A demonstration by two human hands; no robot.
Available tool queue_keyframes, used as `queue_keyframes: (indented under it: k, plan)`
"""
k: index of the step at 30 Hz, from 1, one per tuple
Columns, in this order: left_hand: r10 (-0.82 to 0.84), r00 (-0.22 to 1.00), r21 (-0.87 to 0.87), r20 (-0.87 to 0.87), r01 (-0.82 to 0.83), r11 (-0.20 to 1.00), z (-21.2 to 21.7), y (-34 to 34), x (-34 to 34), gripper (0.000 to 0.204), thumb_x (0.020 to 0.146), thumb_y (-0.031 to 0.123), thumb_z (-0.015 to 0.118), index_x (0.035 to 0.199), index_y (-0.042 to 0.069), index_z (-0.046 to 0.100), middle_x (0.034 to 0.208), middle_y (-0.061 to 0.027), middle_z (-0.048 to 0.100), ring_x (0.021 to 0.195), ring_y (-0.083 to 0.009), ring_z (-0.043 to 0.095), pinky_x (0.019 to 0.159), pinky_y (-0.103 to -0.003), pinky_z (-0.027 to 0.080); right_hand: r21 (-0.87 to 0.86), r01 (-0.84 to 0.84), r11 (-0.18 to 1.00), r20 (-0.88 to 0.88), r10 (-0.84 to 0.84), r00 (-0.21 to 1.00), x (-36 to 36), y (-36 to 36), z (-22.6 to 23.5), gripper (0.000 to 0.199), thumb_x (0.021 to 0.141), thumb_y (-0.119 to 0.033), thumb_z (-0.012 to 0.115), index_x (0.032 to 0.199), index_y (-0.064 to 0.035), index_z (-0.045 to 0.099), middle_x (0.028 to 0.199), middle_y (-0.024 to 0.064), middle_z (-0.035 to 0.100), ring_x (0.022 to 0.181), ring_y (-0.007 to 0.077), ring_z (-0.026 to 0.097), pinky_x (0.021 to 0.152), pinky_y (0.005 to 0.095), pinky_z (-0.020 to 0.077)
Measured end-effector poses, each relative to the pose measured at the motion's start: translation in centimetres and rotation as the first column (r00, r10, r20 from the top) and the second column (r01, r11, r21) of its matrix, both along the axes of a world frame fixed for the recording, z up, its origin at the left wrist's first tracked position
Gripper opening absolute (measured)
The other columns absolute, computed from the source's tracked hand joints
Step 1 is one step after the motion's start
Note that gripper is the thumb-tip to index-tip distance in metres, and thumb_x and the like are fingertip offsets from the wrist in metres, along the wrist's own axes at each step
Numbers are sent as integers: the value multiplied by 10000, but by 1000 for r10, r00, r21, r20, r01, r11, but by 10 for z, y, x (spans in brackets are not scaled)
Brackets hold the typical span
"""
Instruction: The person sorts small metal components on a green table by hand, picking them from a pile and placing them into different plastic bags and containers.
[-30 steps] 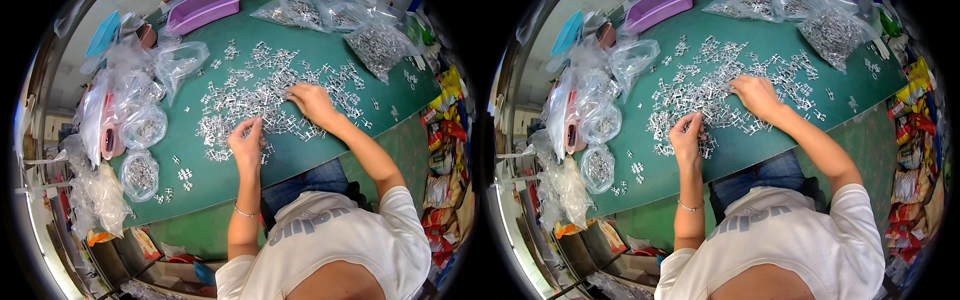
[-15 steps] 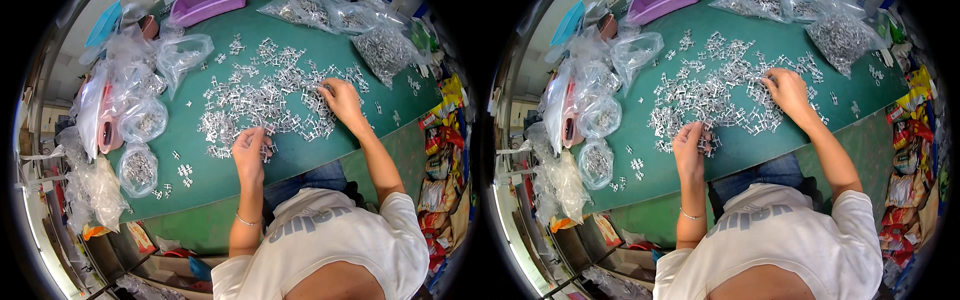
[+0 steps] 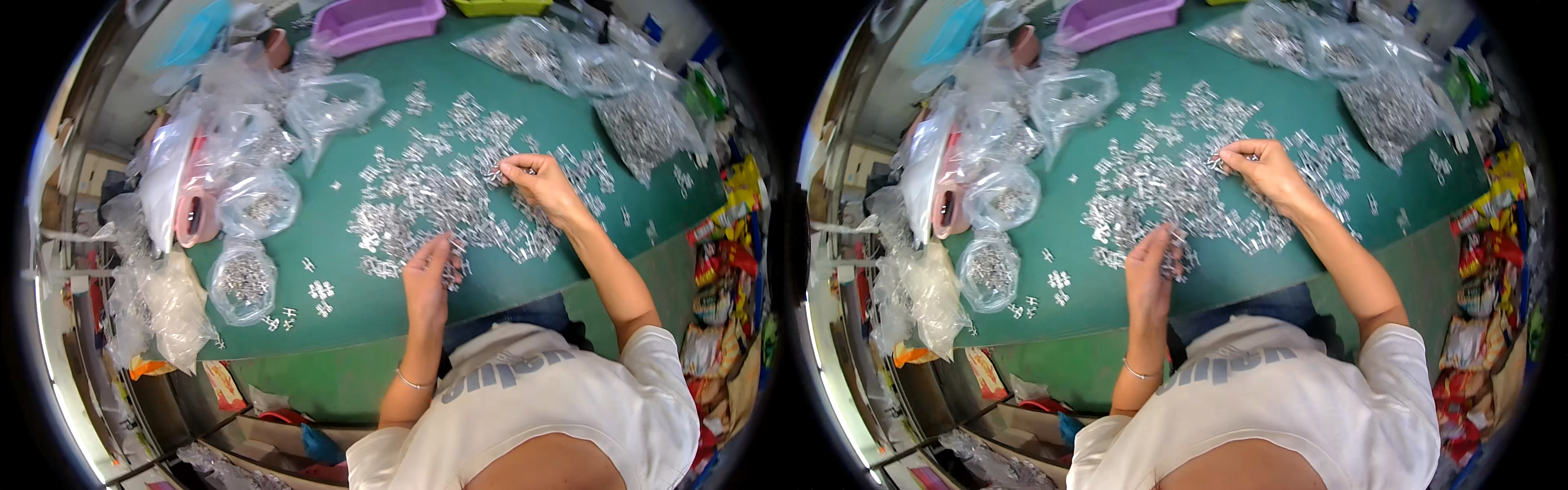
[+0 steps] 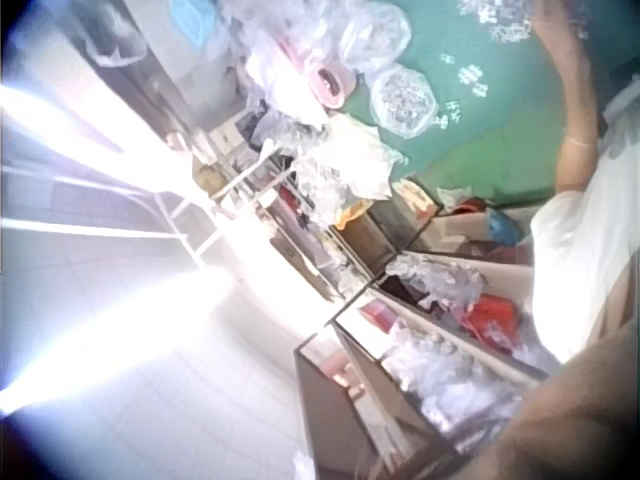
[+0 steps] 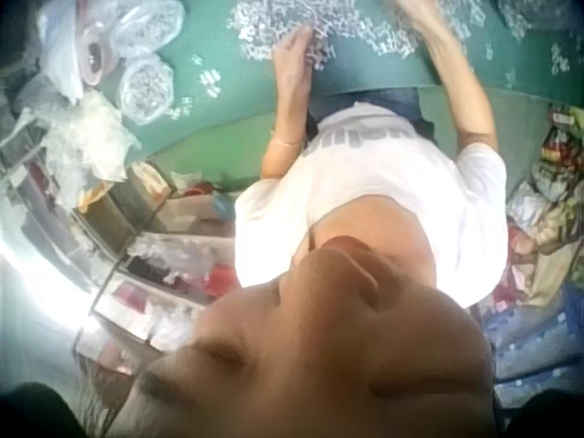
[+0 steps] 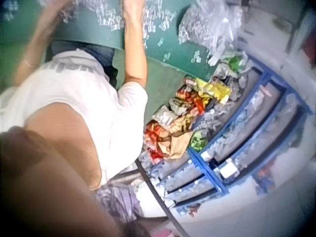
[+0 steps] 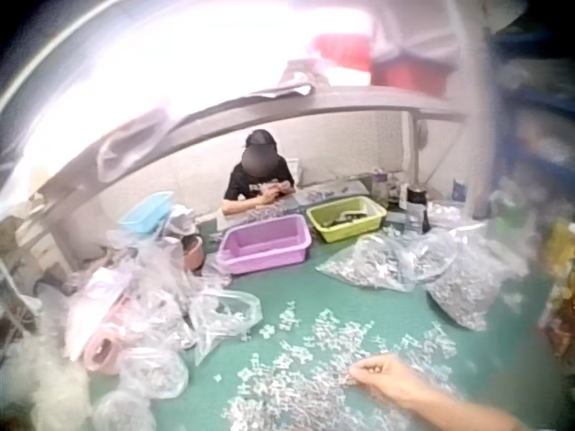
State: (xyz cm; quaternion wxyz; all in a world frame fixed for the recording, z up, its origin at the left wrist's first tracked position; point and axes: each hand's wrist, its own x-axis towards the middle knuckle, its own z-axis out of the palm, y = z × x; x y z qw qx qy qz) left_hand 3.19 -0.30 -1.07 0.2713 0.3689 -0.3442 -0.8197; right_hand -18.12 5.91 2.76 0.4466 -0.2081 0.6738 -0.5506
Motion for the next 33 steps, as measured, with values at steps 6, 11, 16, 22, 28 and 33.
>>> queue_keyframes:
  k: [6,11,16,22,28,33]
  plan:
    - [30,999,4,-20,-30,1000,2,-8,3,275,839,102,577,1063,-56,553,893,-102,618,626,-98,528,458,-217,432,-401,-151,904,-610,-141,780,-5,-167,3,213,818,-152,574,928,15,645,754,74,651,677,122,572,644,261,456]
    - [58,995,62,-81,-53,997,9,-31,-4,286,843,102,571,1082,-54,540,913,-91,610,661,-101,527,481,-220,430,-156,-272,950,-544,148,826,-37,-236,-25,311,886,-181,481,1135,-7,546,681,31,592,585,101,505,565,248,429]
    - [183,980,178,-80,-166,970,23,-61,11,252,852,120,567,1061,-21,555,925,-61,603,671,-87,515,479,-202,412,-239,-305,922,86,333,939,11,-157,0,321,918,-297,445,1009,-24,587,607,-60,417,443,13,283,374,190,201]
    - [12,994,151,-104,4,988,30,-78,0,266,845,92,578,1088,-12,557,819,-48,593,665,-92,525,507,-223,439,-73,-372,925,-15,372,928,62,-76,22,289,892,-238,511,1052,-10,590,865,43,607,695,59,502,592,217,405]
    - [-121,983,64,-142,131,989,40,-64,-11,319,866,145,553,1144,-6,514,922,-53,539,675,-90,492,531,-225,417,-224,92,970,545,47,837,59,-35,10,218,873,-165,510,1021,-8,545,644,26,470,440,54,341,343,188,258]
    - [15,955,530,-295,151,834,11,-56,-16,348,893,218,508,1168,6,488,1007,-83,536,789,-118,509,592,-220,449,-312,489,814,738,-116,664,12,31,34,234,854,-185,523,991,4,519,845,70,516,588,67,407,375,163,283]
